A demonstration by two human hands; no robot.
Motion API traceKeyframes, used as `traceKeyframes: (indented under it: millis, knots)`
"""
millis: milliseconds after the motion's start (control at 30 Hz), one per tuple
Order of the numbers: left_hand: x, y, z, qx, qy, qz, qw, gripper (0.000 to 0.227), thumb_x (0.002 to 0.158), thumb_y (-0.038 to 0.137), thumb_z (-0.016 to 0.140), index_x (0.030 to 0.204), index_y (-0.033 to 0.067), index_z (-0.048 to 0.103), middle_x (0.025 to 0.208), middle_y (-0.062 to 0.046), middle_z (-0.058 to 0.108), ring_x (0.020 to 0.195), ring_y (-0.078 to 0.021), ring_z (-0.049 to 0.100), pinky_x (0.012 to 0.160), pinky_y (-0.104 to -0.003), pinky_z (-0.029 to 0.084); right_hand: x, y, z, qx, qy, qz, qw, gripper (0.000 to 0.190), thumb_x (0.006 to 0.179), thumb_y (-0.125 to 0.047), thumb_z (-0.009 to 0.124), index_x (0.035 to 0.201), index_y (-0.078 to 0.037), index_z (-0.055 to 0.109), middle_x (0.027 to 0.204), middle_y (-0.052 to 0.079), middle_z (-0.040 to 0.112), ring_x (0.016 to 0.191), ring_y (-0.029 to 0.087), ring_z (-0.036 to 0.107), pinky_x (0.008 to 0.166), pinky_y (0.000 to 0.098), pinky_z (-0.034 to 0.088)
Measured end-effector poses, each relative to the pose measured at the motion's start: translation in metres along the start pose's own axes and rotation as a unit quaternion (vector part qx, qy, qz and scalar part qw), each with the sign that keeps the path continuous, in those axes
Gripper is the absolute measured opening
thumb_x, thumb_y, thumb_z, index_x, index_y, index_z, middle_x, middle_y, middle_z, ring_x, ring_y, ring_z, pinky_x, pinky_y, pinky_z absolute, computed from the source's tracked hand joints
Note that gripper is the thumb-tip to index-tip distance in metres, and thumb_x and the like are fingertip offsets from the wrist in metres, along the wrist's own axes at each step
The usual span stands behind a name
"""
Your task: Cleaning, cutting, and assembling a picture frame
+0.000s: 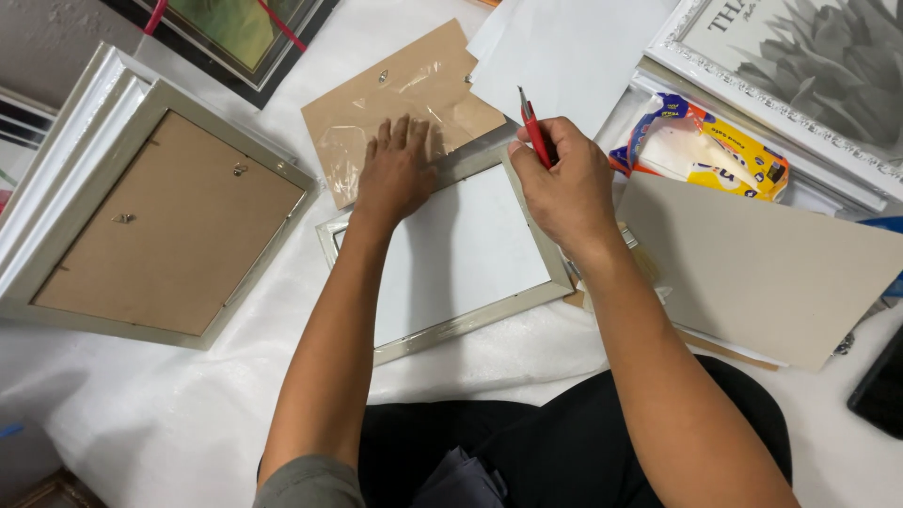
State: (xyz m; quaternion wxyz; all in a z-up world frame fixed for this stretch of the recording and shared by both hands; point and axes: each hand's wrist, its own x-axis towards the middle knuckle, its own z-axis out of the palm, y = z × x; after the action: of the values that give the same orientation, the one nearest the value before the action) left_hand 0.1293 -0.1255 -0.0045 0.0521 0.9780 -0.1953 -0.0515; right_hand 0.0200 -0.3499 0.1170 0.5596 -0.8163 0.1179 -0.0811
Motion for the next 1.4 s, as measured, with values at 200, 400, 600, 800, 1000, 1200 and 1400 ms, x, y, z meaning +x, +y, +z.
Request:
traceKeyframes:
  millis: [200, 400, 600, 800, 1000, 1200, 1400]
  knots:
    - [-0.061, 0.003, -0.039, -0.111, 0.174, 0.019, 0.978, 0.056, 0.092, 0.015, 0.071, 0.144, 0.0040, 0.054, 0.139, -0.026, 0.056, 0.129, -0.0459, 0.055, 0.110, -0.051, 0.045, 0.001, 0.001, -0.003, -0.005, 0.014, 0.005, 1.000, 0.025, 0.090, -0.024, 0.069, 0.105, -0.005, 0.073, 0.076, 0.011, 0.067, 0.073, 0.024, 0.067, 0.071, 0.0391, 0.053]
    - [-0.190, 0.023, -0.071, -0.208, 0.074, -0.103, 0.970, 0.054, 0.095, 0.025, 0.065, 0.145, 0.0096, 0.053, 0.137, -0.020, 0.059, 0.127, -0.0401, 0.059, 0.103, -0.051, 0.051, 0.001, 0.002, 0.003, 0.016, -0.005, 0.009, 1.000, 0.028, 0.088, -0.026, 0.066, 0.104, -0.004, 0.072, 0.079, 0.013, 0.068, 0.075, 0.028, 0.069, 0.071, 0.0410, 0.053]
    - [-0.262, 0.069, -0.093, -0.242, 0.035, -0.117, 0.963, 0.040, 0.093, 0.026, 0.067, 0.125, 0.0031, 0.066, 0.131, -0.011, 0.068, 0.107, -0.0278, 0.070, 0.086, -0.037, 0.058, -0.002, 0.010, 0.010, -0.056, -0.040, -0.015, 0.998, 0.017, 0.097, -0.022, 0.062, 0.103, -0.006, 0.067, 0.077, 0.001, 0.062, 0.064, 0.011, 0.056, 0.061, 0.0290, 0.050]
    - [-0.329, 0.130, -0.093, -0.233, 0.071, -0.032, 0.969, 0.040, 0.091, 0.024, 0.068, 0.124, 0.0008, 0.065, 0.123, -0.016, 0.070, 0.112, -0.0327, 0.066, 0.099, -0.041, 0.051, 0.000, 0.033, 0.016, -0.087, -0.012, -0.056, 0.995, 0.022, 0.097, -0.023, 0.062, 0.102, -0.003, 0.069, 0.080, 0.004, 0.066, 0.067, 0.013, 0.057, 0.067, 0.0311, 0.052]
    - [-0.397, 0.184, -0.045, -0.198, 0.064, 0.054, 0.977, 0.061, 0.088, 0.037, 0.073, 0.130, -0.0045, 0.056, 0.128, -0.020, 0.057, 0.117, -0.0380, 0.054, 0.112, -0.052, 0.034, 0.002, 0.057, 0.039, -0.131, -0.049, -0.076, 0.987, 0.015, 0.093, -0.017, 0.061, 0.082, -0.007, 0.064, 0.068, 0.005, 0.058, 0.059, 0.017, 0.051, 0.061, 0.0338, 0.048]
    - [-0.431, 0.195, -0.037, -0.186, 0.055, 0.024, 0.981, 0.054, 0.073, 0.013, 0.065, 0.125, -0.0012, 0.060, 0.141, -0.022, 0.052, 0.139, -0.0391, 0.041, 0.119, -0.053, 0.024, -0.040, 0.052, 0.049, -0.241, -0.153, -0.058, 0.956, 0.025, 0.095, -0.028, 0.061, 0.105, -0.006, 0.068, 0.085, 0.011, 0.072, 0.070, 0.027, 0.065, 0.067, 0.0408, 0.053]
    - [-0.432, 0.196, 0.001, -0.058, 0.016, 0.038, 0.997, 0.123, 0.062, 0.054, 0.085, 0.157, 0.0006, 0.029, 0.161, -0.030, 0.025, 0.152, -0.0454, 0.013, 0.120, -0.056, 0.009, -0.095, 0.024, 0.026, -0.320, -0.231, -0.100, 0.913, 0.027, 0.091, -0.024, 0.057, 0.107, -0.006, 0.069, 0.088, 0.013, 0.073, 0.076, 0.031, 0.067, 0.072, 0.0413, 0.053]
